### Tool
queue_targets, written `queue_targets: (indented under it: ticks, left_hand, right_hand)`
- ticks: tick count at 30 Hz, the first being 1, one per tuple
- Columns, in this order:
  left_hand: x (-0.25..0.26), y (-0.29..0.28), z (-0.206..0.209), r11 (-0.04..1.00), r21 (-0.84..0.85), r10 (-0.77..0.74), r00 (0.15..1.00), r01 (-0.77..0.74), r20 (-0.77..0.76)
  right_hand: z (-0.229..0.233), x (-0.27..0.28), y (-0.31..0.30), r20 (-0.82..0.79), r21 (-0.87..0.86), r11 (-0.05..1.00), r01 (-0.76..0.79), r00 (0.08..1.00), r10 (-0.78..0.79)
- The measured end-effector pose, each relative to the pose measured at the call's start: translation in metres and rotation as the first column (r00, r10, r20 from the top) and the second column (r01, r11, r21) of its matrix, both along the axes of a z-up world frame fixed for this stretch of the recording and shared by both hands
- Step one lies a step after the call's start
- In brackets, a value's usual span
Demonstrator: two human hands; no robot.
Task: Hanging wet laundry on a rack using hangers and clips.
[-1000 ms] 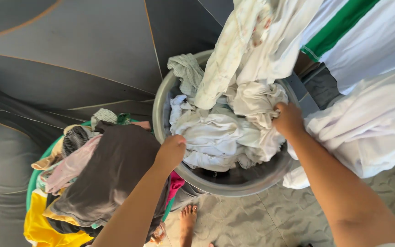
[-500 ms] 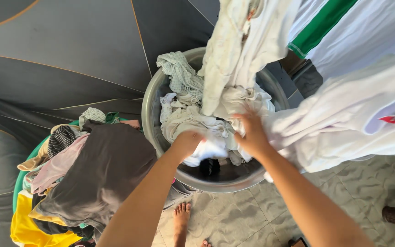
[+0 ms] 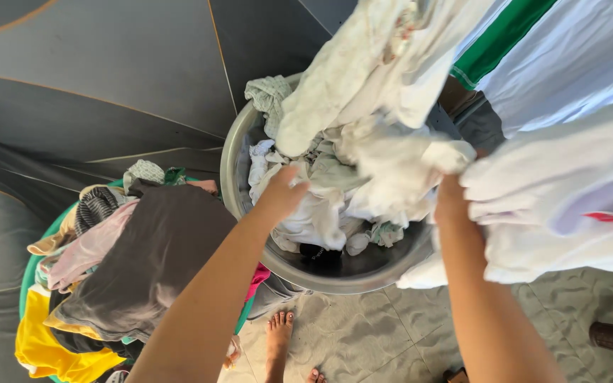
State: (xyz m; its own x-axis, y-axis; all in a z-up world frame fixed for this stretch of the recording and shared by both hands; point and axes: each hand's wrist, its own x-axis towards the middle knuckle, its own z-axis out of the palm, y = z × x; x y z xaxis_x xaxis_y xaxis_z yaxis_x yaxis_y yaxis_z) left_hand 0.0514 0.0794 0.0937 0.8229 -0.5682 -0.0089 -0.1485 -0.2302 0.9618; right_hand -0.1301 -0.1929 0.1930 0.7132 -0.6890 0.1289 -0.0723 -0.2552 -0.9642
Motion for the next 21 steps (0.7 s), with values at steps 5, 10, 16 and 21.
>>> queue_targets:
  ticks: [5, 10, 16, 21]
  left_hand:
    - [-0.021, 0.008, -0.099, 0.903, 0.415, 0.332, 0.797, -0.114, -0.504]
    - [-0.043, -0.022, -0.201, 0.843, 0.312, 0.526, 0.549, -0.438, -0.65]
    - [-0.095, -0.059, -0.103, 0.975, -0.02, 0.172, 0.804, -0.222, -0.569]
    - [-0.136, -0.1, -0.097, 0.95, -0.28, -0.122, 0.989, 0.142, 0.087]
  right_hand:
    - [-0.046, 0.031, -0.039, -0.258, -0.439, 0.894, -0.095, 0.966, -0.024]
    - [-0.083, 0.018, -0.019, -0.499, -0.595, 0.744, -0.303, 0.865, -0.047]
    - [-0.063, 0.01, 0.016, -0.544, -0.507, 0.778, -0.37, 0.838, 0.044]
    - [-0.032, 0.012, 0.041, -0.675, -0.304, 0.83, -0.468, 0.721, 0.159]
